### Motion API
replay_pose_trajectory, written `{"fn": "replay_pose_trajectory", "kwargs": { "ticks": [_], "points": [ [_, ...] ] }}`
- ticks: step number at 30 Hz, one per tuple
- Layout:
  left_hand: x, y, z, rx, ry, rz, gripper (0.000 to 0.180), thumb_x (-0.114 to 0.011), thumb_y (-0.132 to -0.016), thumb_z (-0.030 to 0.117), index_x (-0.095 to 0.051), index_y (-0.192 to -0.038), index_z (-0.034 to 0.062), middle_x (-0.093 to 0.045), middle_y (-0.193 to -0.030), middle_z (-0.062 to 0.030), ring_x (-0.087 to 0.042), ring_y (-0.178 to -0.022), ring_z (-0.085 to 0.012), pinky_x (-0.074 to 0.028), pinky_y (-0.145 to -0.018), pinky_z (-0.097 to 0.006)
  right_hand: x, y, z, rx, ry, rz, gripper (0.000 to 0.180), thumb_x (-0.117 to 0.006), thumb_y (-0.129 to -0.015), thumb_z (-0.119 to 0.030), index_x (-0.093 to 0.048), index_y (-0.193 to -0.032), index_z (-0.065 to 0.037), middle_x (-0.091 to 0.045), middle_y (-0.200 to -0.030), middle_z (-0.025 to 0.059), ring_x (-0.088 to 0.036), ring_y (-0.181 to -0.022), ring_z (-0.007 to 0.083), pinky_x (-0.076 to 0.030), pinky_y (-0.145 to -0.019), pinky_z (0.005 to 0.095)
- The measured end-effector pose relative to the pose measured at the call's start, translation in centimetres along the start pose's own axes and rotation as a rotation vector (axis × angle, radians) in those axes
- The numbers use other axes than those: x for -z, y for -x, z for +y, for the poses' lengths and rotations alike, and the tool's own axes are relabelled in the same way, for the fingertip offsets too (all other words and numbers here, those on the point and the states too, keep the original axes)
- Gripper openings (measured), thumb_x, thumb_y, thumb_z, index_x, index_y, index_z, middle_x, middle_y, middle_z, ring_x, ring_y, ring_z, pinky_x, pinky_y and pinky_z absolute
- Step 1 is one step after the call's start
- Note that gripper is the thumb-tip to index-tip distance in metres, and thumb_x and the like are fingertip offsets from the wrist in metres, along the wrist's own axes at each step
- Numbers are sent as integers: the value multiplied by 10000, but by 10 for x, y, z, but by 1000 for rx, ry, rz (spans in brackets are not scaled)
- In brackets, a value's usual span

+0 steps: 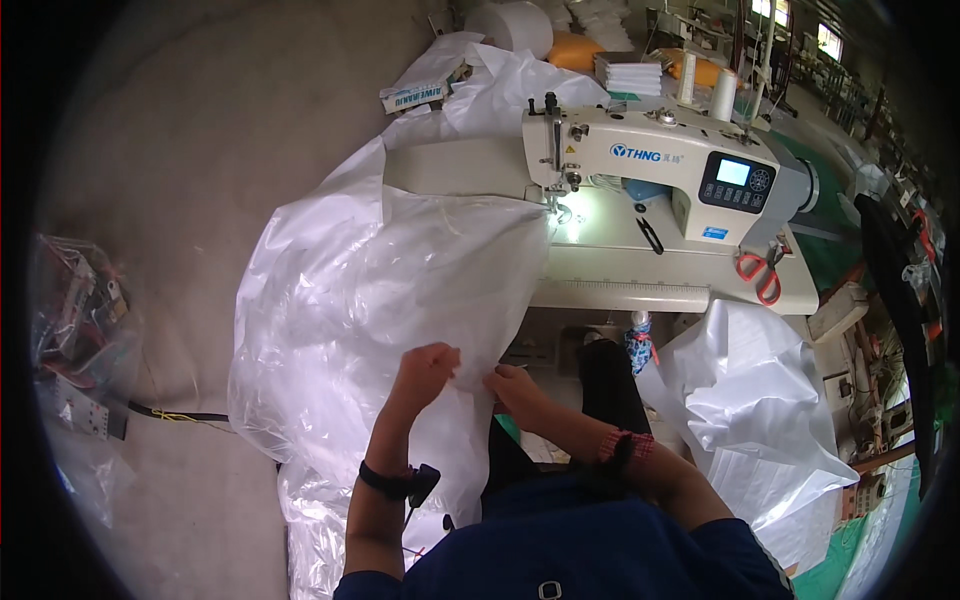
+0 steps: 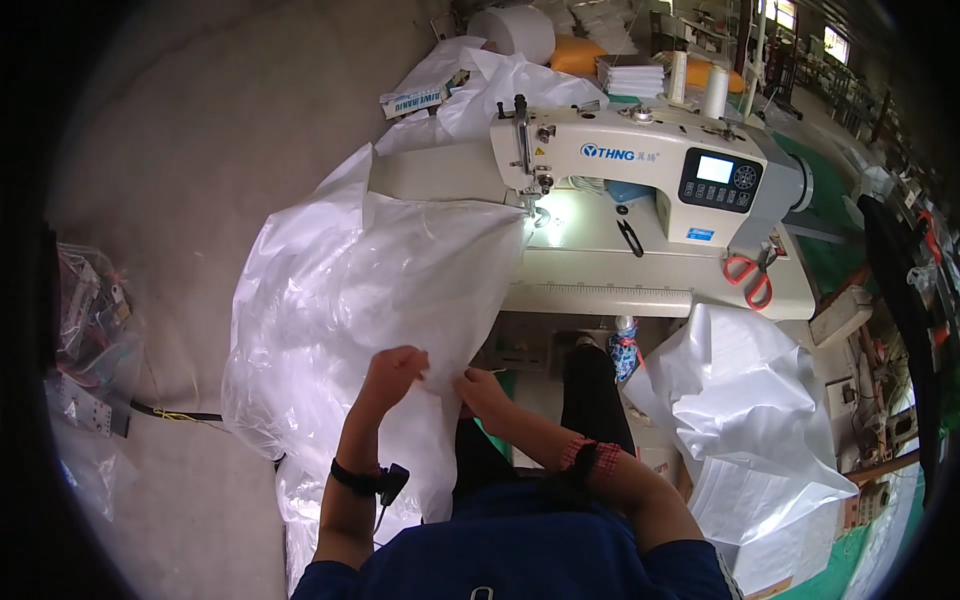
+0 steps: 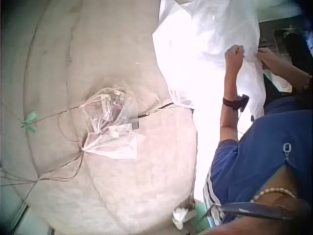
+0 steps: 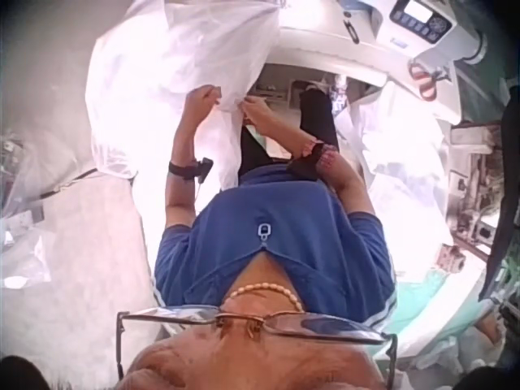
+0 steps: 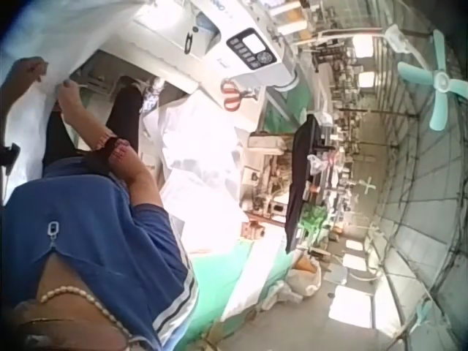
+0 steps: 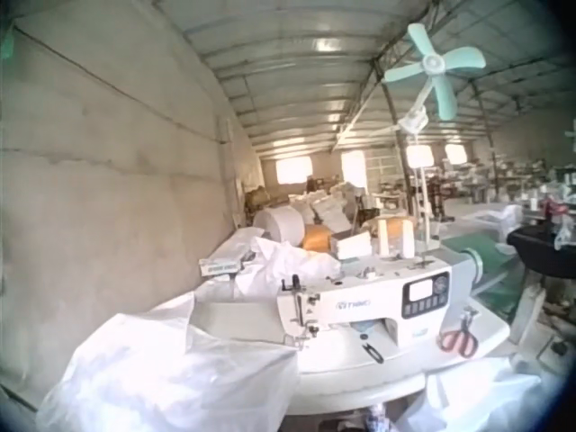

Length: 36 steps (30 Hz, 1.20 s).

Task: The person aligns and folds the edges of a white fabric bag by hand, feeding the material through a sewing machine to stitch the sections. They reposition and smooth the fabric between stitches before setting the completed bag aside on the table.

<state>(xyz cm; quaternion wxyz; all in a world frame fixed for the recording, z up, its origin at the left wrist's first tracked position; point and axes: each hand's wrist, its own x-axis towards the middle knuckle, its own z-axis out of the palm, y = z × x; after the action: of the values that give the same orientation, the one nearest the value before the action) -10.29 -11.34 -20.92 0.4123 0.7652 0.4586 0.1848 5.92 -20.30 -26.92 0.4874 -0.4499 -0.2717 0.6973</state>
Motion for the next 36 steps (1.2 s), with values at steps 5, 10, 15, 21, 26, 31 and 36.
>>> {"fn": "replay_pose_trajectory", "kwargs": {
  "ticks": [5,10,15,21,26,31,36],
  "points": [
    [-17,-21,2,-452,-326,429,334,-618,-853,273,-597,-1146,114,-583,-1208,-129,-556,-1099,-319,-452,-906,-406,9,3,30,668,1131,-267,245,-520,-865,-150,-576,-1019,32,-608,-910,127,-595,-867,216,-485,-788,363],
    [-37,-44,10,-429,-761,38,565,-573,-860,455,-469,-1327,155,-350,-1450,-79,-282,-1351,-322,-228,-1064,-562,-26,40,64,92,1155,-1324,290,-510,-881,-233,-614,-909,36,-613,-851,174,-568,-750,275,-457,-755,404],
    [-16,-26,9,-458,-627,85,600,-608,-854,392,-417,-1359,129,-445,-1370,-137,-439,-1244,-317,-333,-1024,-482,15,30,10,-323,1284,-661,569,-562,-818,-545,-637,-776,18,-630,-762,141,-619,-750,239,-498,-727,386],
    [-20,-17,20,-356,-221,216,526,-612,-843,359,-495,-1279,91,-543,-1223,-193,-551,-1090,-356,-461,-883,-420,76,11,-29,187,803,296,492,-571,-865,-459,-636,-961,20,-651,-831,138,-620,-859,206,-479,-789,329],
    [-61,-28,35,-217,-715,-216,289,-571,-846,305,-621,-1020,80,-646,-920,-201,-632,-886,-351,-496,-769,-448,59,-29,-10,520,329,345,332,-540,-896,-291,-619,-961,25,-652,-870,104,-598,-869,164,-471,-799,316],
    [-58,-5,55,-346,-512,-272,181,-553,-843,229,-625,-907,75,-647,-812,-178,-633,-778,-365,-496,-695,-445,79,3,-30,226,461,331,305,-493,-900,-265,-608,-927,16,-630,-806,94,-602,-700,187,-492,-634,350],
    [-34,-53,90,-390,-374,-507,143,-577,-853,160,-628,-920,43,-636,-700,-97,-625,-641,-177,-505,-619,-309,85,-29,-93,372,616,618,360,-577,-859,-308,-566,-927,46,-639,-791,199,-650,-770,322,-495,-666,410]
  ]
}}
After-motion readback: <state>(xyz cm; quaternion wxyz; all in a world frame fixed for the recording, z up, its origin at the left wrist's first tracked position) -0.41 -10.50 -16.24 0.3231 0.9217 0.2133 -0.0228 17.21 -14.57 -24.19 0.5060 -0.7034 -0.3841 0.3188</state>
